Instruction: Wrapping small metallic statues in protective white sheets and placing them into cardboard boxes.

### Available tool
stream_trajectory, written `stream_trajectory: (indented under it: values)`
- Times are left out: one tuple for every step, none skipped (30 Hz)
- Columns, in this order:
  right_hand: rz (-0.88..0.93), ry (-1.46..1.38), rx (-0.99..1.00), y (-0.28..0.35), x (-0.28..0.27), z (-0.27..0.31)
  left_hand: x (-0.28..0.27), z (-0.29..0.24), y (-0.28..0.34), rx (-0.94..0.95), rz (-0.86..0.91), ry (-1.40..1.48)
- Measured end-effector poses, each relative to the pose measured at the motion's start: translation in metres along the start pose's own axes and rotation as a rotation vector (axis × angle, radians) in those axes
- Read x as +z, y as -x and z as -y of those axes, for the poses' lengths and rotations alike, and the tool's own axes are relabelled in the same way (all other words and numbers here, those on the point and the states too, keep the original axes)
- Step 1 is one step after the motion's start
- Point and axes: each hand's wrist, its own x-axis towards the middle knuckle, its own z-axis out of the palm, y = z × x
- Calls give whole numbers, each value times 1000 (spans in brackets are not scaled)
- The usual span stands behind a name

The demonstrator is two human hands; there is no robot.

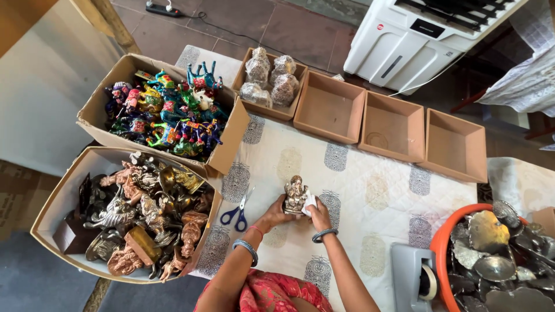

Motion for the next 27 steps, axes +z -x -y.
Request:
stream_trajectory:
  values:
    - [8,7,2,3,-1,1,-1,13,-5,-4,-7,7]
    - [24,87,-9,7,-2,1,-3,26,-9,35,16,48]
    - [38,167,-14,15,-3,-1,-2,41,-10,69,42,89]
    - [45,173,-6,13,-8,-17,0,43,-6,61,38,97]
    - [70,279,-211,10,-14,-31,1,43,-5,102,39,50]
    - [97,383,-417,8,-20,-45,2,42,-3,143,41,3]
    - [97,384,-418,17,-24,-36,3,40,-5,144,40,4]
    - [104,607,-434,25,-28,-27,3,38,-6,161,8,-102]
    - [112,831,-450,33,-31,-17,3,35,-9,180,-27,-208]
    - [112,832,-454,34,-37,-5,5,24,-9,183,-31,-207]
    - [52,814,-368,40,-42,5,7,14,-5,168,-53,-210]
    - [-8,796,-281,45,-47,15,10,5,-2,154,-76,-213]
    - [-9,797,-279,51,-47,37,12,3,-5,154,-73,-212]
    - [-110,721,-346,56,-47,59,14,1,-8,168,-72,-213]
    - [-214,642,-407,64,-48,80,16,-1,-10,182,-67,-217]
    - [-219,642,-402,67,-46,95,20,-2,-9,182,-61,-217]
    - [-201,690,-542,68,-43,110,21,-5,-9,200,-72,-321]
    - [-183,738,-682,70,-40,125,23,-7,-9,219,-84,-426]
    - [-187,738,-683,68,-34,126,26,-6,-10,222,-82,-427]
    - [-136,877,-631,66,-28,127,28,-5,-11,196,-97,-473]
    - [-81,1017,-575,63,-22,128,32,-4,-11,168,-115,-514]
    - [-82,1020,-576,61,-21,130,35,-2,-12,170,-115,-512]
    - [-50,1082,-511,58,-19,133,37,0,-14,174,-119,-534]
    - [-19,1144,-444,54,-17,135,39,3,-16,178,-124,-556]
    - [-14,1146,-440,54,-17,139,39,1,-11,173,-122,-552]
    - [44,1152,-420,54,-17,142,40,-2,-6,212,-124,-552]
    - [92,1156,-400,53,-19,148,41,-6,-4,258,-122,-554]
